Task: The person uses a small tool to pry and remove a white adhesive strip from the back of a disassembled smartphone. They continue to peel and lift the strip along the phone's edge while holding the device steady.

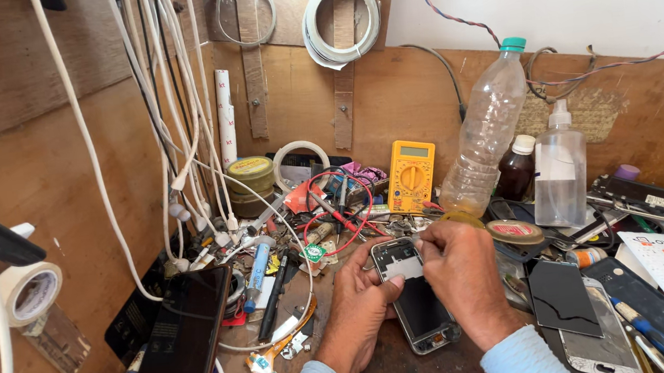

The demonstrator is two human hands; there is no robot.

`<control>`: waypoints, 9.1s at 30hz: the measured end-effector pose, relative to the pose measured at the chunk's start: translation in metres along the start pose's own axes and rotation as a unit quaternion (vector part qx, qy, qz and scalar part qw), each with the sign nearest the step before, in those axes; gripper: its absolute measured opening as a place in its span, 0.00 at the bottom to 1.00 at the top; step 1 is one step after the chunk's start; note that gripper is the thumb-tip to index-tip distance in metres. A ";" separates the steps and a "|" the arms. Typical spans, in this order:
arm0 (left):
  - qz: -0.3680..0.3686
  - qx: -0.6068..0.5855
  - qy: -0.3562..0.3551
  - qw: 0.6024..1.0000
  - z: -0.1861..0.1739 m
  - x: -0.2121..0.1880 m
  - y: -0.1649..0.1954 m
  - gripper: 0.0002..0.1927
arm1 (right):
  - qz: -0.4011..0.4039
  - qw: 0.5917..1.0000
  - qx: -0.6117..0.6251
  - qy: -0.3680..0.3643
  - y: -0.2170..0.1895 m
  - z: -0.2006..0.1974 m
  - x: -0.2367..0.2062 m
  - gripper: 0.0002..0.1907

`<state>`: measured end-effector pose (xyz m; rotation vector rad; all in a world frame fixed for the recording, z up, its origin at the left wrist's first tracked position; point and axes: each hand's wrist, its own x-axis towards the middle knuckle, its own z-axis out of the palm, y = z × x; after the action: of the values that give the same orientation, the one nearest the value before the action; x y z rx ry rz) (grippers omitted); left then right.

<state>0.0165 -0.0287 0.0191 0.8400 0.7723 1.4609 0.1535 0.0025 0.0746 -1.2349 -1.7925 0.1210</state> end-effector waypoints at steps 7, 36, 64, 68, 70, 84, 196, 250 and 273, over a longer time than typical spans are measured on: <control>-0.008 -0.017 -0.008 1.000 0.000 -0.002 0.004 0.32 | 0.167 0.966 0.187 -0.068 0.029 0.002 0.009 0.06; 0.010 -0.053 0.020 0.998 -0.006 0.004 0.008 0.29 | 0.213 0.951 0.214 -0.075 0.023 -0.014 -0.004 0.12; 0.044 -0.052 0.104 0.992 -0.015 0.015 0.005 0.24 | 0.066 0.991 0.040 -0.112 0.018 -0.015 -0.011 0.11; 0.047 -0.049 0.105 0.992 -0.015 0.015 0.005 0.24 | 0.042 0.993 0.026 -0.109 0.015 -0.015 -0.013 0.11; 0.048 -0.047 0.105 0.992 -0.015 0.014 0.005 0.24 | 0.016 0.995 0.026 -0.100 0.013 -0.015 -0.014 0.10; 0.057 -0.045 0.099 0.993 -0.015 0.013 0.008 0.25 | -0.032 0.997 -0.011 -0.076 0.005 -0.011 -0.020 0.09; 0.349 0.620 -0.080 0.698 0.005 -0.029 0.046 0.45 | 0.317 0.845 0.363 -0.230 0.039 -0.022 -0.001 0.18; 0.050 0.023 0.151 0.987 -0.018 0.020 -0.007 0.12 | 0.097 0.987 0.059 -0.114 0.022 0.003 -0.019 0.12; 0.076 -0.015 0.136 0.988 -0.017 0.026 -0.011 0.13 | 0.104 0.984 0.078 -0.119 0.023 0.000 -0.020 0.10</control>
<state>0.0070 -0.0023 0.0027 0.6964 0.9021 1.7433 0.1700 -0.0020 0.0497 -1.3347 -1.8107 0.5369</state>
